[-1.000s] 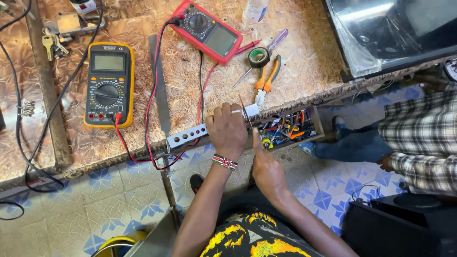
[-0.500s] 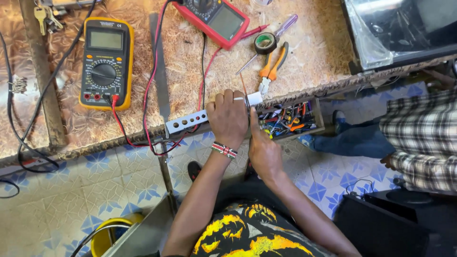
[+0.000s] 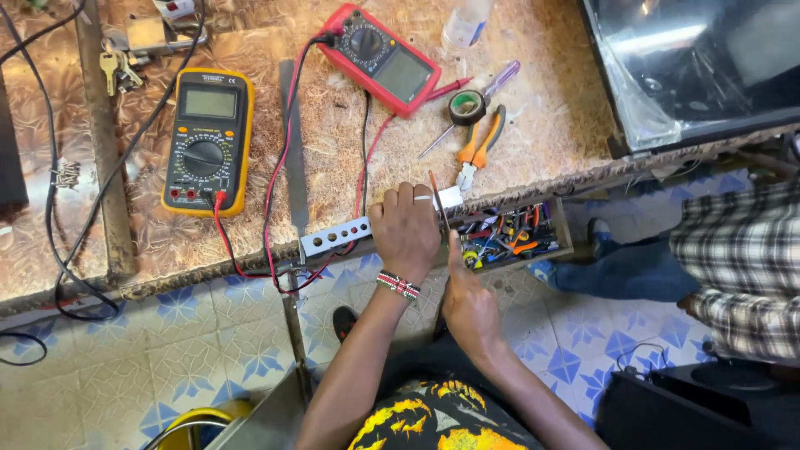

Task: Cutting a small plastic strip using wire cutters on an electronics repair workbench.

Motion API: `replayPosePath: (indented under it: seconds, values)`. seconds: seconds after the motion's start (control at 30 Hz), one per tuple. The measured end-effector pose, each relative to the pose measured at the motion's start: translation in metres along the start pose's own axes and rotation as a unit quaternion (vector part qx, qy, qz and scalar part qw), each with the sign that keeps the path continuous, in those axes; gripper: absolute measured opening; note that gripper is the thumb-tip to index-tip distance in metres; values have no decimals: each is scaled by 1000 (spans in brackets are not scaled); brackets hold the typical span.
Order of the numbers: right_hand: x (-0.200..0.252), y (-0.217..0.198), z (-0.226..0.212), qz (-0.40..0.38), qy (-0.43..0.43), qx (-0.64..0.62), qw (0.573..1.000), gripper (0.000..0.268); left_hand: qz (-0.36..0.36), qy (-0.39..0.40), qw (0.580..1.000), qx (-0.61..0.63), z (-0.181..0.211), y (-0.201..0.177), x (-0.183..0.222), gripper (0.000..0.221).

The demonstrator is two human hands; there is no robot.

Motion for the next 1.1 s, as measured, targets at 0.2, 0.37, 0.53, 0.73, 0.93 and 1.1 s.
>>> replayPosePath:
  seconds: [0.2,0.37,0.53,0.73,0.93,1.1]
  values:
    - [-5,-5,-1,13,1,70,997,71,25,33,999,5,0,0,7,16]
    - [9,35,18,17,-7,132,991,72,38,51,998,-25,-5,13,9,16]
    - [6,13,9,1,-7,56,998,73,38,42,997,-49,0,2,3,14]
    - [-8,15,13,-21,0,49,999,69,34,38,997,-56,2,4,3,15]
    - [28,23,14,-98,-2,-11,995,83,-62,-2,990,-125,3,-5,5,15]
    - [-4,30,13,-110,-3,-39,993,81,-70,-2,988,-136,4,-1,1,21]
Point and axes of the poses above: each hand's wrist, its own x-axis away from the middle knuckle, its own y-axis out of the palm, z = x × y, the point moved 6 cm from there along -x, towards the middle knuckle, and after that the axes turned 6 degrees about x, right-handed, at the moved point
